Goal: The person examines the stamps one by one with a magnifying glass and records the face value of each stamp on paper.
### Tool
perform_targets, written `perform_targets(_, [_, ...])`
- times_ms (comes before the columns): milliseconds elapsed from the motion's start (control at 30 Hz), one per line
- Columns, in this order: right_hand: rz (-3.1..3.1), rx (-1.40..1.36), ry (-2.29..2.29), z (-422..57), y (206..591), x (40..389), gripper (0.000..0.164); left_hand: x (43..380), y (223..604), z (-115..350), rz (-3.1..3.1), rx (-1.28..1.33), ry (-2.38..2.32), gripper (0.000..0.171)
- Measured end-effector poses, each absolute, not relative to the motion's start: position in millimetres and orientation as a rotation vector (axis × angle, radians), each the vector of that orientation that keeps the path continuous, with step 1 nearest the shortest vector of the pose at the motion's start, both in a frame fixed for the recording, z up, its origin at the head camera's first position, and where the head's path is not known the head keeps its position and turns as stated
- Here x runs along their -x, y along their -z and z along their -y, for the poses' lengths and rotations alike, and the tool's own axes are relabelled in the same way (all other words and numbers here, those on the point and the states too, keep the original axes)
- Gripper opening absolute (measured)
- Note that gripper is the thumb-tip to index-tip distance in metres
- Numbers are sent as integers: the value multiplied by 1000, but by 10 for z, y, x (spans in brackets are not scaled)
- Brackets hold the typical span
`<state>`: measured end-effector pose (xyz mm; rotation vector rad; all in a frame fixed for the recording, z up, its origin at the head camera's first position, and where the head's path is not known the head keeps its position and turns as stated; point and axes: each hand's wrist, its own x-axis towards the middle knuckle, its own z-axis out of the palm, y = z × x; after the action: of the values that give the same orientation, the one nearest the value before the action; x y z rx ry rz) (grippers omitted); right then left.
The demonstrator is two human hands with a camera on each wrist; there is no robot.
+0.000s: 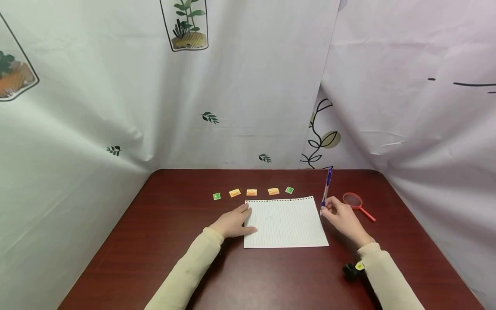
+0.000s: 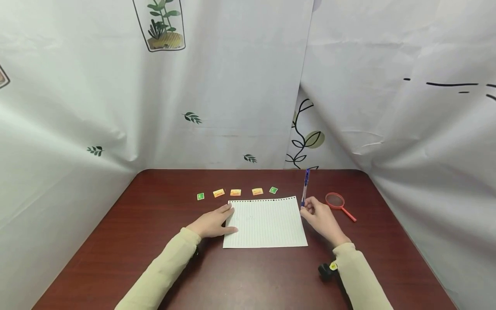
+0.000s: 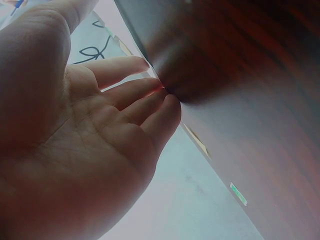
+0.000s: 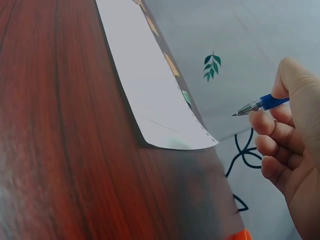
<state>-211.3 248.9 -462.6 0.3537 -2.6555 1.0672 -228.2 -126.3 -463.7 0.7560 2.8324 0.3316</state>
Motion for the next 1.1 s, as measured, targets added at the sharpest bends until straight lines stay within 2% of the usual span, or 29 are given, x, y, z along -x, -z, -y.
perform_targets(1100, [2639,-254,-1189,-2312,4644,2163,9,2289,4615,1255,-2828,-761,-344,78])
